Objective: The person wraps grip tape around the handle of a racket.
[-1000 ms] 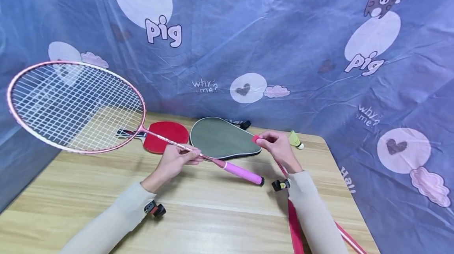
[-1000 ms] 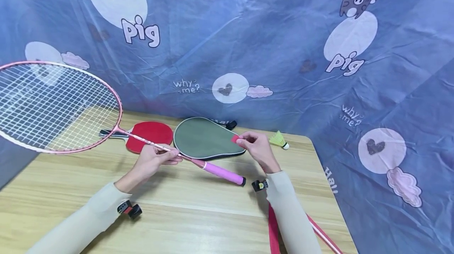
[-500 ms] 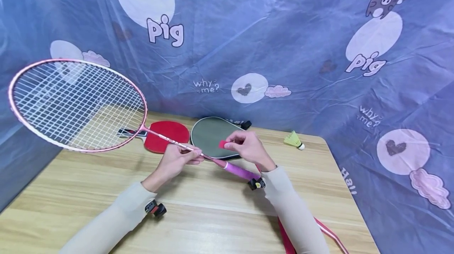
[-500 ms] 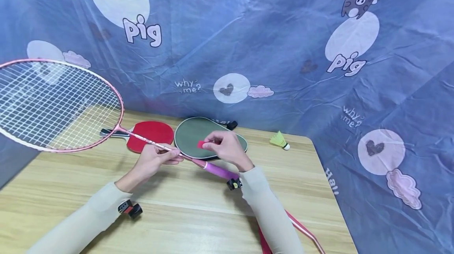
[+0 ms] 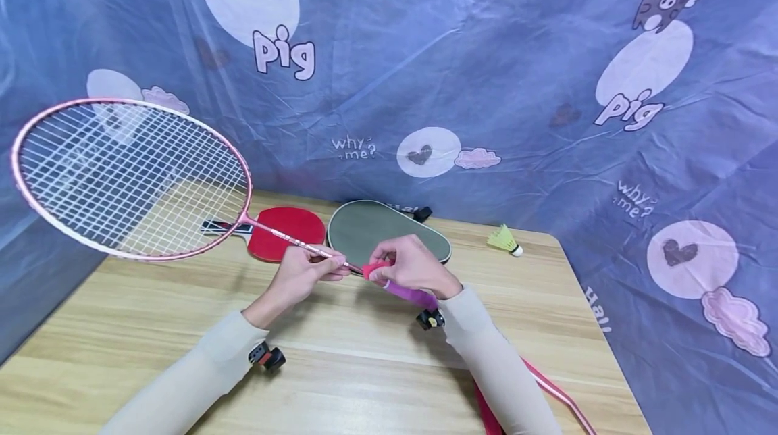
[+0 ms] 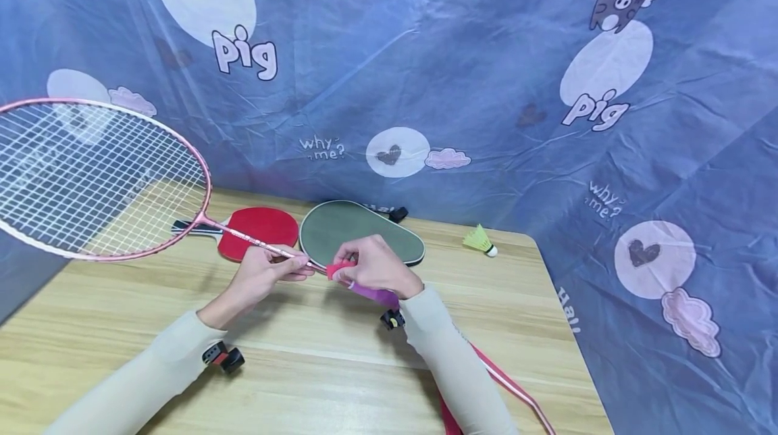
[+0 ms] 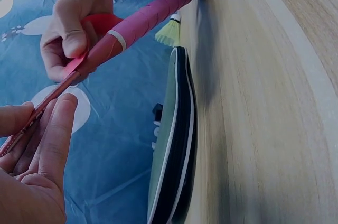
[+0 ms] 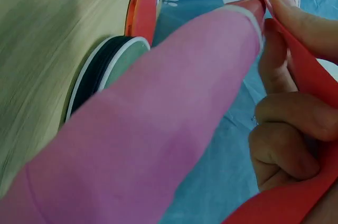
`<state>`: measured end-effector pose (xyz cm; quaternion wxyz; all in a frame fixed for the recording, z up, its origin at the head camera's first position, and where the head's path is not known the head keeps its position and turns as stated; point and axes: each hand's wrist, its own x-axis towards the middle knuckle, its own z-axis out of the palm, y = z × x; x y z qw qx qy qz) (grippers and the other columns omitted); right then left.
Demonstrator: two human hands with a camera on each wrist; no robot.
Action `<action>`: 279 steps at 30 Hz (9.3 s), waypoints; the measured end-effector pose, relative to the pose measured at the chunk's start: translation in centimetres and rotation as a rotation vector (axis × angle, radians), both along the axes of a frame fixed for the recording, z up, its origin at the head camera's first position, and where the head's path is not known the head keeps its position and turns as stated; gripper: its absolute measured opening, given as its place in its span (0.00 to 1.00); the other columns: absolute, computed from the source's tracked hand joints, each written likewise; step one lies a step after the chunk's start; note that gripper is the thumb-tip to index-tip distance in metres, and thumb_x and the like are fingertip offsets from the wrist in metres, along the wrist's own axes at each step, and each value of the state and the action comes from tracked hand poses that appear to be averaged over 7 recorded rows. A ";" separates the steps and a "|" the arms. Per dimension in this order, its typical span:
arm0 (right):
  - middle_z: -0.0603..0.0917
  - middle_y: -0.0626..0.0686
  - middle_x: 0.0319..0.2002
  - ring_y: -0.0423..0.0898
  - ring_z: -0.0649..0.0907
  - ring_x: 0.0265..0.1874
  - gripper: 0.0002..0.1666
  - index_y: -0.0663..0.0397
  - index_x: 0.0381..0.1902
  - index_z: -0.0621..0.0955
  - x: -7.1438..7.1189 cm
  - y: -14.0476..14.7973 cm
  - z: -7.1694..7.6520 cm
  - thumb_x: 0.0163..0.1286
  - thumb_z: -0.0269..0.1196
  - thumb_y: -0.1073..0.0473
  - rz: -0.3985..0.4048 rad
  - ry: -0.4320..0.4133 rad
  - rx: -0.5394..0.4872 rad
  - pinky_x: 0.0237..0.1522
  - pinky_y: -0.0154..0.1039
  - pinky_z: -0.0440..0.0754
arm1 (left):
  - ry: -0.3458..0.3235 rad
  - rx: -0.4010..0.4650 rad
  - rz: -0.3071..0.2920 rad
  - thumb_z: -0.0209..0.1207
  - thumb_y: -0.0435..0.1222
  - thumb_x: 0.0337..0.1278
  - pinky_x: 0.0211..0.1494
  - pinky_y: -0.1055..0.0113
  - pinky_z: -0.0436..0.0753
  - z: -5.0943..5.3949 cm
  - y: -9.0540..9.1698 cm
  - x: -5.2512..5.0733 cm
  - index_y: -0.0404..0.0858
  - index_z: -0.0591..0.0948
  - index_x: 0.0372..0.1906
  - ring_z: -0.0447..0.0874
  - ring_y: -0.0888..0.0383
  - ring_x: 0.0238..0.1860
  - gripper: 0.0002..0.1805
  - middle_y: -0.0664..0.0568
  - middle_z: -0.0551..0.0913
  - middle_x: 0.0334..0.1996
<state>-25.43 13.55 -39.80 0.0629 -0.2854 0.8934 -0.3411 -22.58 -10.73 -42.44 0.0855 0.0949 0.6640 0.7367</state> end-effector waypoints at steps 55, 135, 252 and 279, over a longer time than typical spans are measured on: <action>0.89 0.35 0.27 0.34 0.78 0.23 0.04 0.38 0.32 0.91 0.5 3.3 1.2 0.58 0.76 0.51 0.091 0.037 0.078 0.27 0.30 0.73 | 0.015 -0.256 0.075 0.73 0.31 0.51 0.35 0.65 0.89 1.0 5.9 2.0 0.34 0.90 0.40 0.90 0.57 0.29 0.09 0.44 0.92 0.34; 0.81 0.46 0.25 0.38 0.76 0.25 0.07 0.58 0.28 0.80 0.0 2.7 -1.2 0.66 0.66 0.66 0.079 -0.299 -0.330 0.29 0.30 0.73 | 0.082 -0.265 0.066 0.72 0.32 0.52 0.32 0.72 0.74 1.0 5.8 2.1 0.40 0.89 0.38 0.77 0.60 0.31 0.07 0.49 0.90 0.35; 0.89 0.45 0.26 0.35 0.81 0.26 0.11 0.50 0.25 0.82 -0.4 4.9 0.0 0.58 0.76 0.57 -0.023 -0.209 -0.220 0.28 0.30 0.73 | 0.117 -0.288 -0.013 0.71 0.31 0.53 0.41 0.69 0.77 0.4 7.0 1.9 0.43 0.92 0.38 0.84 0.60 0.39 0.08 0.50 0.92 0.37; 0.88 0.44 0.30 0.38 0.83 0.31 0.13 0.61 0.26 0.74 -0.7 4.4 -2.4 0.64 0.68 0.67 0.050 -0.265 -0.459 0.35 0.29 0.77 | 0.101 -0.180 0.064 0.75 0.31 0.49 0.42 0.72 0.86 -0.4 8.1 1.9 0.34 0.86 0.50 0.90 0.58 0.40 0.20 0.40 0.90 0.44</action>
